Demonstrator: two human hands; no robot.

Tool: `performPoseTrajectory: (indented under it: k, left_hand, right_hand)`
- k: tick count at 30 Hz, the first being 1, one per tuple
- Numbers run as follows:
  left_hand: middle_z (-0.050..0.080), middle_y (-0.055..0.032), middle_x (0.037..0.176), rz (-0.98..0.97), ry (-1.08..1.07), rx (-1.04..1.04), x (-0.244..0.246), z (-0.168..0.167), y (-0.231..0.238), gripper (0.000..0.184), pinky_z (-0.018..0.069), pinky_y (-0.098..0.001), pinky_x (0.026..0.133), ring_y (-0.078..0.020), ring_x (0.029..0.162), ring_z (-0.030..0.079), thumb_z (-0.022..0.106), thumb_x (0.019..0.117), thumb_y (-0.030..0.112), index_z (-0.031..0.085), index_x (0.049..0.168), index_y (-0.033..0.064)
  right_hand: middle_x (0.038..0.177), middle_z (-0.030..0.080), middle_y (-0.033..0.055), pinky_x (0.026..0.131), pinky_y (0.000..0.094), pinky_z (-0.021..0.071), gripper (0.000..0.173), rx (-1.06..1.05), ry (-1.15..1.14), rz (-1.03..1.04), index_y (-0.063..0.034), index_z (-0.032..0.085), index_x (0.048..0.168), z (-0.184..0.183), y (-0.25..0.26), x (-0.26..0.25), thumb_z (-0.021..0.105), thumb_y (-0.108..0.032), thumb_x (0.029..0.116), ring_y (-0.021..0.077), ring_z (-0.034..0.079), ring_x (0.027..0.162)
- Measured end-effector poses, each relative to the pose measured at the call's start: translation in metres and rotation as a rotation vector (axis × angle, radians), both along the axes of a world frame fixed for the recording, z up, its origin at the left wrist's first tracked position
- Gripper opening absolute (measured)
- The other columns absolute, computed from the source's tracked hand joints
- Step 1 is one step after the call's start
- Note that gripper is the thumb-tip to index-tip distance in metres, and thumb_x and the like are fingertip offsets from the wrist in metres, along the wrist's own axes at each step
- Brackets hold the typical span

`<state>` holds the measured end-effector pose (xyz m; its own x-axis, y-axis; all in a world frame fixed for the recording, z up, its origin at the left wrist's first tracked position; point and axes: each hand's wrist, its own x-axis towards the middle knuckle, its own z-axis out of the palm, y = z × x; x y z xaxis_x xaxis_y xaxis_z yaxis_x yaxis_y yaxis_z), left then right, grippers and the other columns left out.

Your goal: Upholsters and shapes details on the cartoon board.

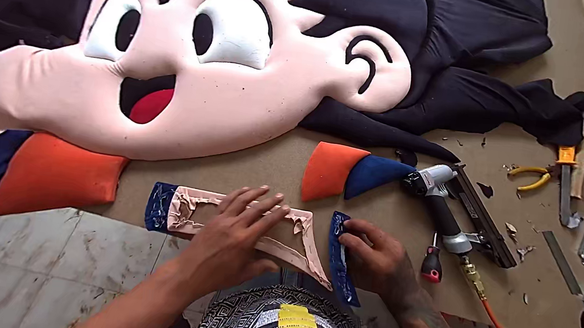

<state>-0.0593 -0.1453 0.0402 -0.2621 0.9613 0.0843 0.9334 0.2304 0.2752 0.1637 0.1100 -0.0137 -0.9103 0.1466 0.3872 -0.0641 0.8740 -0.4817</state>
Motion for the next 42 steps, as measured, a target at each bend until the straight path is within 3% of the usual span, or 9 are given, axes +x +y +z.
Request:
performPoseTrajectory:
  k: [4, 6, 8, 15, 22, 26, 29, 33, 42]
  left_hand:
    - [0.064, 0.0046, 0.134, -0.034, -0.109, -0.129, 0.001, -0.006, 0.036, 0.093, 0.0487, -0.0436, 0.107, -0.0176, 0.128, 0.057, 0.077, 0.0669, 0.077, 0.058, 0.144, 0.0282]
    - [0.066, 0.0067, 0.126, -0.036, -0.121, -0.169, -0.001, -0.006, 0.042, 0.090, 0.0507, -0.0413, 0.100, -0.0159, 0.119, 0.059, 0.078, 0.0636, 0.077, 0.061, 0.140, 0.0344]
    - [0.065, 0.0071, 0.124, -0.018, -0.115, -0.203, 0.001, -0.005, 0.043, 0.088, 0.0517, -0.0398, 0.098, -0.0154, 0.117, 0.059, 0.077, 0.0631, 0.078, 0.062, 0.139, 0.0362]
    - [0.064, 0.0036, 0.123, 0.003, -0.123, -0.246, -0.002, -0.010, 0.039, 0.091, 0.0544, -0.0372, 0.093, -0.0153, 0.113, 0.060, 0.067, 0.0696, 0.085, 0.058, 0.144, 0.0336]
    - [0.071, 0.0046, 0.103, -0.114, -0.401, -0.374, -0.038, -0.005, 0.063, 0.045, 0.0585, -0.0383, 0.083, -0.0127, 0.095, 0.068, 0.065, 0.0928, 0.058, 0.066, 0.133, 0.0389]
    - [0.073, 0.0094, 0.106, -0.169, -0.515, -0.314, -0.045, -0.015, 0.064, 0.045, 0.0573, -0.0357, 0.086, -0.0093, 0.098, 0.067, 0.066, 0.0919, 0.058, 0.066, 0.133, 0.0405]
    - [0.072, 0.0136, 0.096, -0.173, -0.539, -0.159, -0.047, -0.028, 0.057, 0.043, 0.0561, -0.0292, 0.076, -0.0046, 0.087, 0.065, 0.068, 0.0905, 0.059, 0.069, 0.129, 0.0404]
    - [0.071, 0.0171, 0.091, -0.136, -0.574, -0.047, -0.046, -0.034, 0.053, 0.041, 0.0538, -0.0244, 0.072, -0.0002, 0.080, 0.062, 0.071, 0.0882, 0.057, 0.072, 0.124, 0.0383]
    - [0.070, 0.0212, 0.089, -0.053, -0.623, -0.043, -0.042, -0.034, 0.052, 0.036, 0.0525, -0.0195, 0.071, 0.0048, 0.080, 0.061, 0.077, 0.0835, 0.054, 0.075, 0.116, 0.0366]
  right_hand:
    - [0.123, 0.072, 0.0020, 0.085, 0.0338, 0.0629, 0.021, -0.042, -0.114, -0.059, -0.0256, 0.078, 0.109, 0.018, 0.009, 0.002, 0.059, -0.021, 0.0997, 0.0140, 0.071, 0.106]
    - [0.109, 0.073, -0.0002, 0.072, 0.0335, 0.0633, 0.036, -0.099, -0.261, -0.220, -0.0213, 0.077, 0.116, 0.031, 0.001, 0.000, 0.059, -0.047, 0.0998, 0.0104, 0.072, 0.087]
    - [0.103, 0.072, 0.0040, 0.067, 0.0414, 0.0613, 0.068, -0.123, -0.427, -0.325, -0.0158, 0.072, 0.127, 0.040, -0.020, -0.005, 0.063, -0.070, 0.0870, 0.0174, 0.070, 0.080]
    - [0.092, 0.070, -0.0007, 0.066, 0.0356, 0.0587, 0.050, -0.068, -0.374, -0.444, -0.0206, 0.077, 0.121, 0.020, -0.055, -0.026, 0.071, -0.045, 0.0772, 0.0153, 0.068, 0.081]
    - [0.107, 0.070, -0.0092, 0.074, 0.0265, 0.0624, 0.040, -0.435, -0.434, -0.463, -0.0208, 0.071, 0.119, 0.038, -0.058, -0.032, 0.071, -0.036, 0.0818, 0.0008, 0.068, 0.087]
    - [0.102, 0.075, -0.0117, 0.079, 0.0271, 0.0637, 0.037, -0.569, -0.534, -0.503, -0.0234, 0.070, 0.123, 0.040, -0.064, -0.035, 0.067, -0.044, 0.0930, 0.0000, 0.072, 0.090]
    - [0.100, 0.076, -0.0133, 0.080, 0.0258, 0.0629, 0.037, -0.609, -0.544, -0.558, -0.0270, 0.075, 0.122, 0.040, -0.069, -0.038, 0.060, -0.053, 0.0989, -0.0015, 0.072, 0.089]
    - [0.098, 0.071, -0.0155, 0.075, 0.0240, 0.0598, 0.035, -0.607, -0.537, -0.609, -0.0333, 0.077, 0.119, 0.040, -0.070, -0.042, 0.062, -0.055, 0.0964, -0.0015, 0.067, 0.086]
    - [0.097, 0.071, -0.0127, 0.074, 0.0208, 0.0593, 0.031, -0.591, -0.464, -0.583, -0.0278, 0.079, 0.118, 0.034, -0.073, -0.043, 0.065, -0.047, 0.0974, -0.0021, 0.066, 0.086]
